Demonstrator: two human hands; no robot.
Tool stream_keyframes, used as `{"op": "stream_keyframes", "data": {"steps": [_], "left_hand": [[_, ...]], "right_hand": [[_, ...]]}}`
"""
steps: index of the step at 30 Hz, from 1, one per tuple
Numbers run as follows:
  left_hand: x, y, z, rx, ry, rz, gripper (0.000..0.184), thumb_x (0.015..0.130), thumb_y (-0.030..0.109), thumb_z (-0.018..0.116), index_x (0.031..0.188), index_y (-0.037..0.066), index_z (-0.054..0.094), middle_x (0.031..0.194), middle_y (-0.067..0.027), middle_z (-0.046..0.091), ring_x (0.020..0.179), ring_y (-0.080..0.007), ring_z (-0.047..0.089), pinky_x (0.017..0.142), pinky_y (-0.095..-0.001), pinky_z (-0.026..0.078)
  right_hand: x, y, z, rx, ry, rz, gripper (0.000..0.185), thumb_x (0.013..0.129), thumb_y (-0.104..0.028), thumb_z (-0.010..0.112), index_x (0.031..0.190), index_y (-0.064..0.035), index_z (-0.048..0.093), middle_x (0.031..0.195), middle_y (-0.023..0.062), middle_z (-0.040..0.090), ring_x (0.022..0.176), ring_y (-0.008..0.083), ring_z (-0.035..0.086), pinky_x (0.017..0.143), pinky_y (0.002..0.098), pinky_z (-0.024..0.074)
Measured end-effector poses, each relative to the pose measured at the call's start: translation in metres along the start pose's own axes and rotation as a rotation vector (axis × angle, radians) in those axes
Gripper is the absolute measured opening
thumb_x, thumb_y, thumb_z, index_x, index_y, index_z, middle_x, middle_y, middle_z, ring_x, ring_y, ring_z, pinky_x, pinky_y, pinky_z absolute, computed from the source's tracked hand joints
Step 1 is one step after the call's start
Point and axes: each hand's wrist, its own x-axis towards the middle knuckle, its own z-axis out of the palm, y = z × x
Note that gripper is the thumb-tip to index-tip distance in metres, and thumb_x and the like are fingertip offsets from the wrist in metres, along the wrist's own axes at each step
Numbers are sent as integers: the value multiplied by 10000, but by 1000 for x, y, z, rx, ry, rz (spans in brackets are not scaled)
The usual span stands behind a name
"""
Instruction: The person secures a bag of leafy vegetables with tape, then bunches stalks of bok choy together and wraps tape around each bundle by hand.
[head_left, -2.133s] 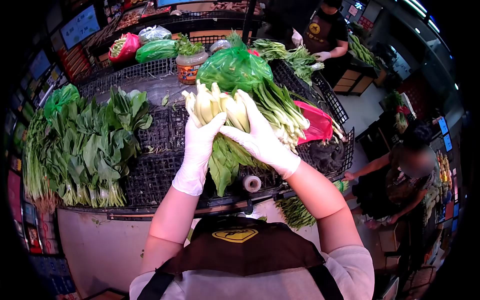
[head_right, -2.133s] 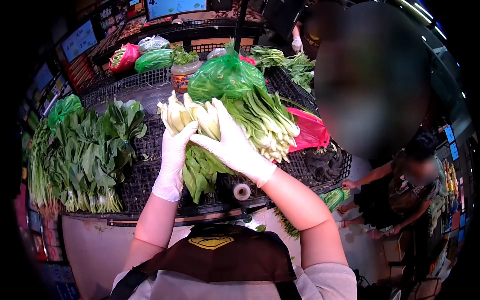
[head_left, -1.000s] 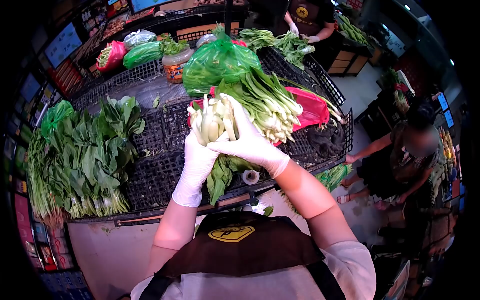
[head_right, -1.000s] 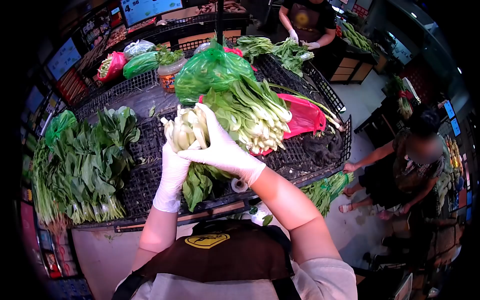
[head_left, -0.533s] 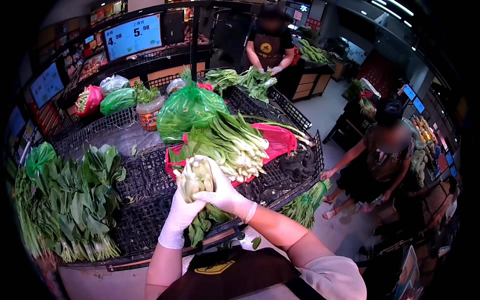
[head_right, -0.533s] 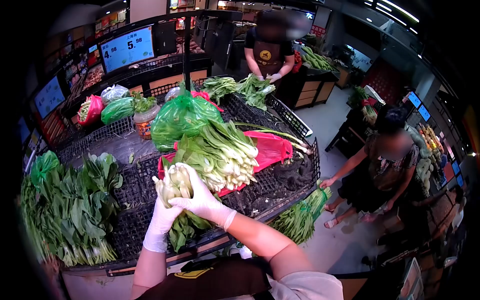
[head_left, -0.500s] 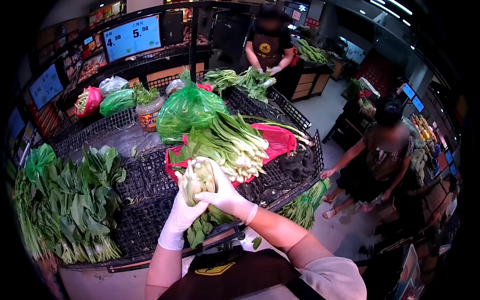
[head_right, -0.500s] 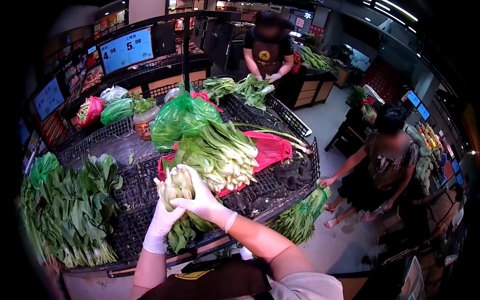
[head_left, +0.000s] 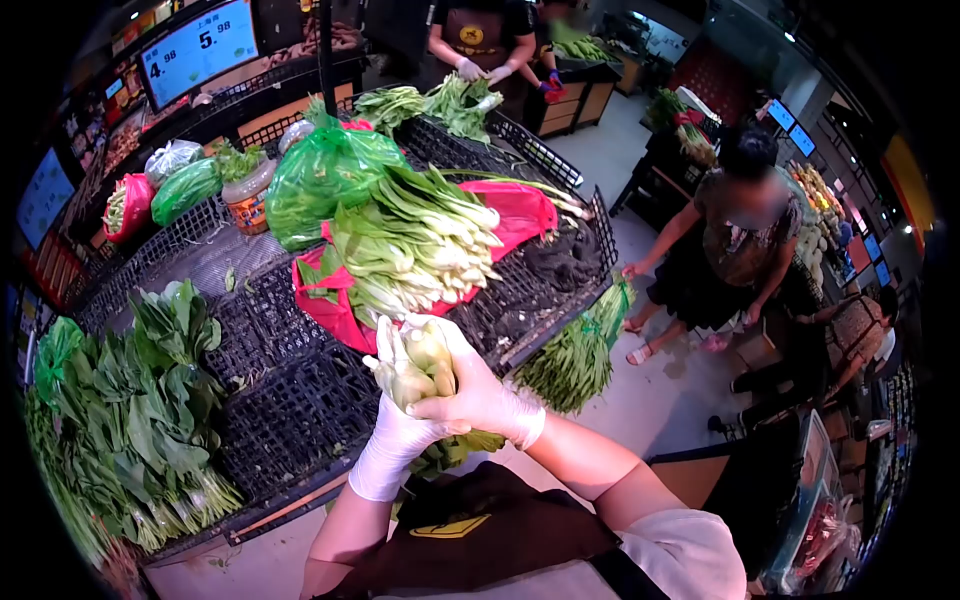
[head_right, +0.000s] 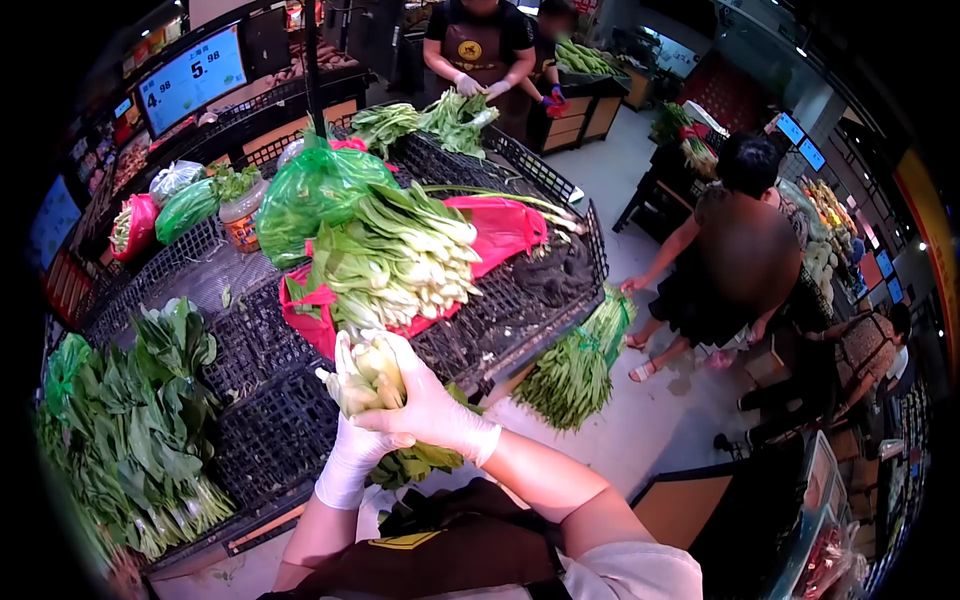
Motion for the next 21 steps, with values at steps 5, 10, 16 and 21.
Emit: {"op": "stream_keyframes", "data": {"steps": [5,10,16,21], "left_hand": [[-25,-34,16,185,-94,-127,1327,499,226,939,1469,34,54,1310,-111,421,1161,-192,466,979,-340,414],[-48,-54,75,25,-124,-197,889,669,72,827,1382,50,297,1261,-62,486,1107,-156,518,926,-310,460],[-109,-139,69,-4,65,-573,520,739,-18,701,1223,13,513,1077,-47,608,985,-148,587,846,-288,491],[-159,-234,10,94,139,-755,466,718,54,721,1156,-4,572,1057,-65,628,959,-147,594,816,-287,493]], "right_hand": [[-38,4,-25,-219,55,-89,932,651,-247,830,1365,13,292,1303,163,442,1241,254,413,1053,362,332],[-83,30,-73,-381,96,98,883,708,-391,785,1356,23,350,1264,180,516,1189,278,499,1032,364,374],[-127,98,-85,91,-94,643,620,814,-304,710,1295,1,465,1173,75,596,1050,140,556,928,288,442],[-153,200,-50,182,-111,802,496,819,-264,703,1211,-7,544,1109,75,624,995,131,577,887,285,460]]}}
